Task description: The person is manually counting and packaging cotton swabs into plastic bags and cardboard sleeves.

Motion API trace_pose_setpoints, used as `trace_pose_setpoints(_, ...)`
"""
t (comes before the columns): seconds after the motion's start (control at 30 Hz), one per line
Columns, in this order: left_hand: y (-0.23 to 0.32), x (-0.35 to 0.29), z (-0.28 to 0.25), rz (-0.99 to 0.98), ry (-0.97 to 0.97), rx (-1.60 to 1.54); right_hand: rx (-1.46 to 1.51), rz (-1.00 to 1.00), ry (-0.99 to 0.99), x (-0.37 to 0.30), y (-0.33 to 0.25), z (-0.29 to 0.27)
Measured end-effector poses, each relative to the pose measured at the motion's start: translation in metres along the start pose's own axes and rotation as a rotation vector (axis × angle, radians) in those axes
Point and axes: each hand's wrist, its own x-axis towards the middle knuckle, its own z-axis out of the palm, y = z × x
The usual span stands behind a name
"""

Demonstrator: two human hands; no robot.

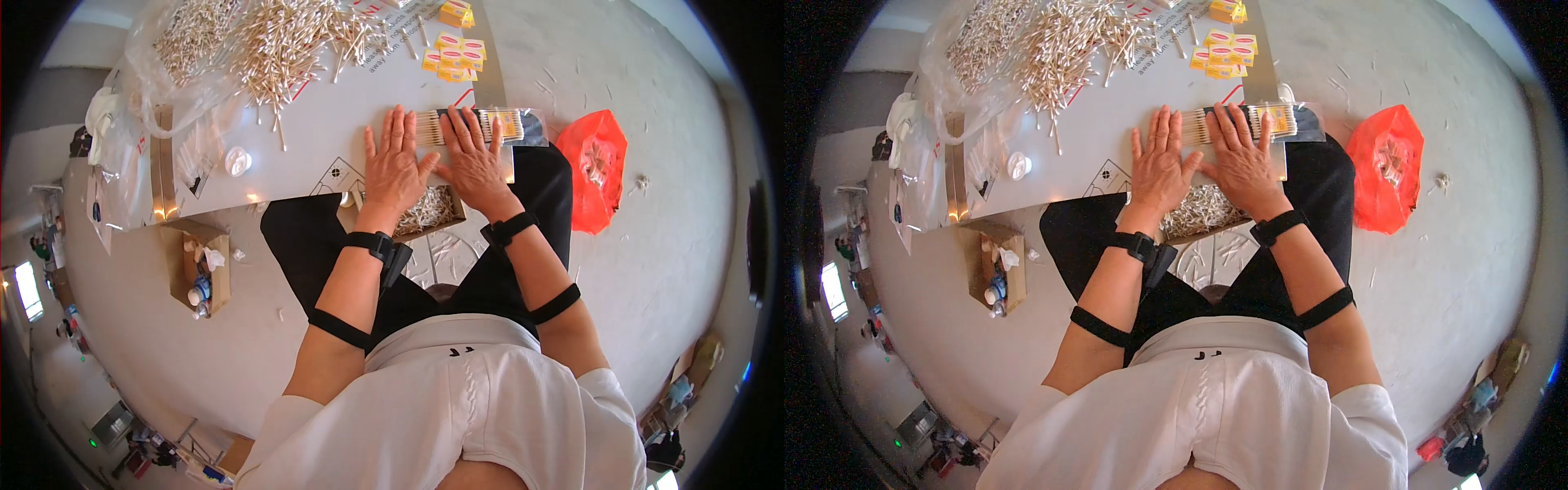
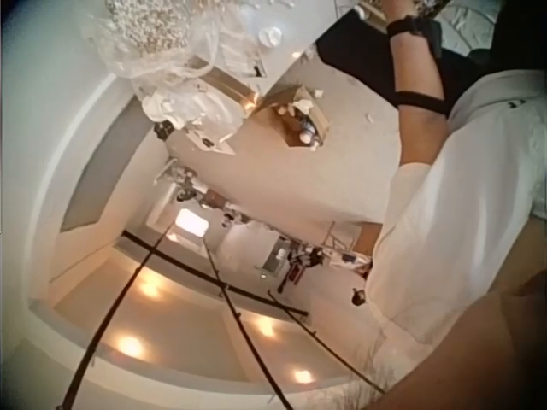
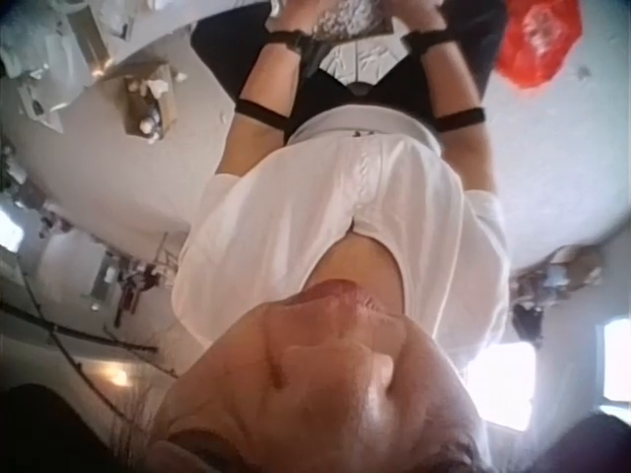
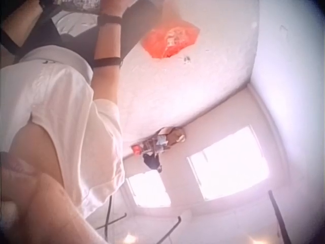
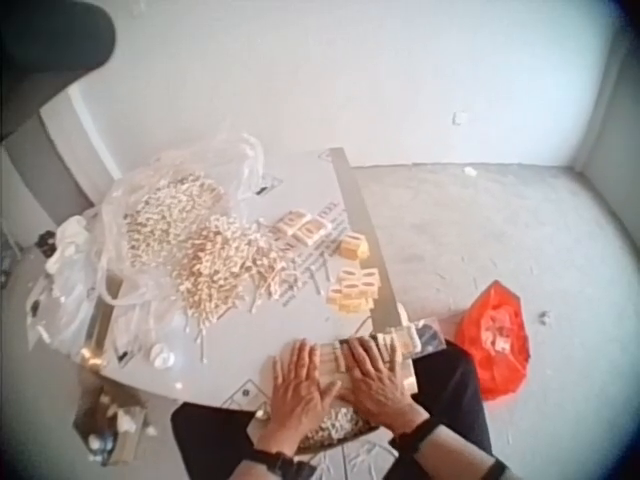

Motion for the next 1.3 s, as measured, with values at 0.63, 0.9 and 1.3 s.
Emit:
trace_pose_setpoints(0.63,0.013,0.006,0.003,0.021,-0.027,0.015,-0.018,0.185,-0.028,-0.023,0.082,-0.009)
trace_pose_setpoints(0.9,0.047,0.021,0.019,0.088,-0.006,-0.006,0.016,0.192,-0.012,-0.024,0.081,-0.005)
trace_pose_setpoints(1.3,0.069,0.028,0.026,0.106,0.023,-0.03,0.1,0.198,0.026,-0.026,0.083,-0.003)
